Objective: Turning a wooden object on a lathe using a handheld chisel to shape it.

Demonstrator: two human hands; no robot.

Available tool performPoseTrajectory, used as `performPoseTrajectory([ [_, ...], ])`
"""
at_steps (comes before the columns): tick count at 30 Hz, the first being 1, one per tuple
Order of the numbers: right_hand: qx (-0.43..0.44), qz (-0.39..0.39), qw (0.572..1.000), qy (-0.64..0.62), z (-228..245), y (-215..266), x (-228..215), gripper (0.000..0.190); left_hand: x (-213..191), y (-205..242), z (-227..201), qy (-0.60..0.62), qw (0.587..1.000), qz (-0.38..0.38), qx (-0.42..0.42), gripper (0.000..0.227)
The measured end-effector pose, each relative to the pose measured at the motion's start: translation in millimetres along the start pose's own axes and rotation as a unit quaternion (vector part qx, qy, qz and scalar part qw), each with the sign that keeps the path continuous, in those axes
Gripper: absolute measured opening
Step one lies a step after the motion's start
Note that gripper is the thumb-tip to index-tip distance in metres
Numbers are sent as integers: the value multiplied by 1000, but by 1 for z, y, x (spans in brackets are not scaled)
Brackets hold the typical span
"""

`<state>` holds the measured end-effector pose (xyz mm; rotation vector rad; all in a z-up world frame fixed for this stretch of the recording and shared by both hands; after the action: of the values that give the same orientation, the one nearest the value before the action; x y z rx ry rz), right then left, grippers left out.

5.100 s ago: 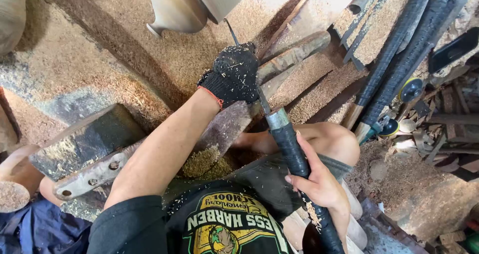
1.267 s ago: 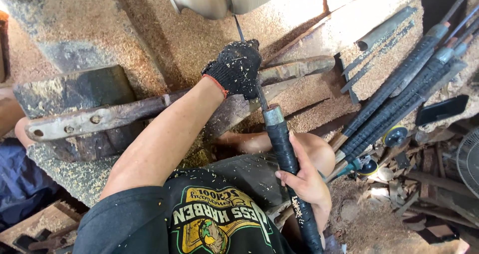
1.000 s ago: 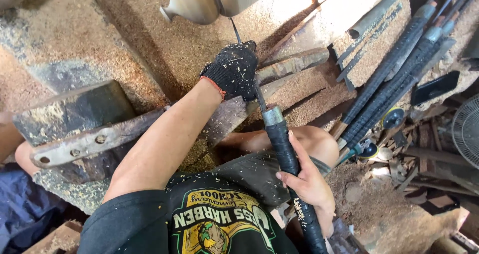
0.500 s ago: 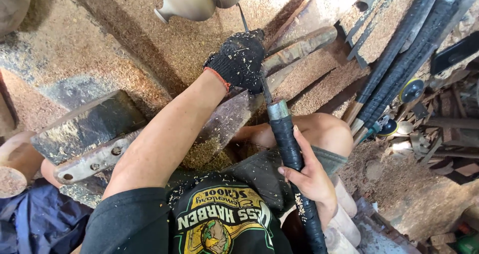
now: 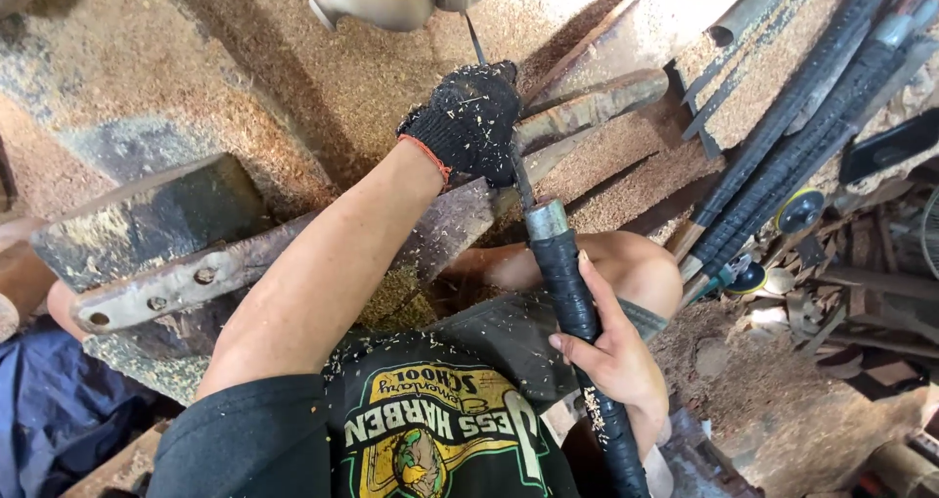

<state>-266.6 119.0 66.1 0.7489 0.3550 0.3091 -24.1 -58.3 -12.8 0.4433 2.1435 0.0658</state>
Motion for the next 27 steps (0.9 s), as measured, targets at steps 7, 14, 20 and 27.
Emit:
performPoseTrajectory([
  [7, 15, 32, 999, -10, -14, -9, -17, 103, -4, 3, 0, 16, 999, -28, -14, 52],
  [14, -11, 61, 997, -51, -19, -21, -26, 103, -7, 5, -4, -13, 999, -27, -24, 53],
  [20, -9, 86, 993, -76, -24, -33, -30, 104, -4, 8, -4, -45, 998, -35, -26, 52],
  [27, -7, 151, 983, -103, 4, -15, -49, 109, 3, 13, -7, -29, 995, -93, -7, 49],
])
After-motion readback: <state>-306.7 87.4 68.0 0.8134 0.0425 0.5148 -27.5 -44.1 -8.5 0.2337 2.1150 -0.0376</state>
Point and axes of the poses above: each hand's wrist, its own y-axis away from the middle knuckle, its own x-axis out of the palm, z = x × y, the point moved 6 cm from there along -y, towards the middle knuckle, and after that the axes turned 14 degrees about -z, right-handed, at the moved point
